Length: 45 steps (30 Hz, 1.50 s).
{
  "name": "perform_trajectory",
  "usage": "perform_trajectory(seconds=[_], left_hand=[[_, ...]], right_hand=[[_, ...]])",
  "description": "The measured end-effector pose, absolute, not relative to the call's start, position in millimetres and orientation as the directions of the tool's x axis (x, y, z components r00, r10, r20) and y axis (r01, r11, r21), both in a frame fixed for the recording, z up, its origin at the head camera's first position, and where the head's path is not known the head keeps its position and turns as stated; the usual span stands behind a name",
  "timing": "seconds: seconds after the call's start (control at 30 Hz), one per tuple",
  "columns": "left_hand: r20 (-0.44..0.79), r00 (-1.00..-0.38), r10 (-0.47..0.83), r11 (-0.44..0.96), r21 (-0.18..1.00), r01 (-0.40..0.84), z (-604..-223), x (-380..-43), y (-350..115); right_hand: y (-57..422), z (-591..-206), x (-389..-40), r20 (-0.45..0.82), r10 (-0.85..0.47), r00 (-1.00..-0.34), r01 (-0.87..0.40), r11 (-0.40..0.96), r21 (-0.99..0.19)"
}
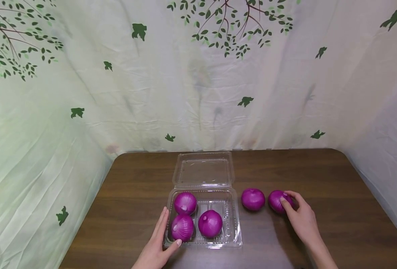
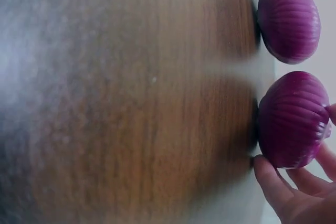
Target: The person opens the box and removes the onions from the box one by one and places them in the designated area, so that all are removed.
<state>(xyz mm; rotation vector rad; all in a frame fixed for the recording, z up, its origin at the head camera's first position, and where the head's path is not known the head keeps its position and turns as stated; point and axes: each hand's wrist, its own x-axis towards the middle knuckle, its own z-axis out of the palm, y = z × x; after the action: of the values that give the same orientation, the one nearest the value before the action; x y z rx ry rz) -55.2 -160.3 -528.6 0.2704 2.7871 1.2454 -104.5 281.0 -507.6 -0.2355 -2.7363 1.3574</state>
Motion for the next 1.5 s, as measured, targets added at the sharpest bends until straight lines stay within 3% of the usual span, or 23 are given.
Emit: perform_trajectory(seconds=[0.8,1.1,1.5], left_hand=[[0.040,-0.979,0.200,0.646,0.746,0.162,-529,-55,-161],[0.016,-0.981,0.195,0.653,0.744,0.142,-528,-55,-162],[0.029,-0.979,0.202,0.643,0.750,0.155,-529,-54,-162]], right_hand=[[278,-506,-105,0.003,0.140,-0.990,0.077,0.569,-0.819],[267,-496,-95,0.318,0.130,-0.939,-0.125,0.732,-0.670],[221,-488,-88,0.569,-0.068,-0.820,-0.463,0.664,-0.588]])
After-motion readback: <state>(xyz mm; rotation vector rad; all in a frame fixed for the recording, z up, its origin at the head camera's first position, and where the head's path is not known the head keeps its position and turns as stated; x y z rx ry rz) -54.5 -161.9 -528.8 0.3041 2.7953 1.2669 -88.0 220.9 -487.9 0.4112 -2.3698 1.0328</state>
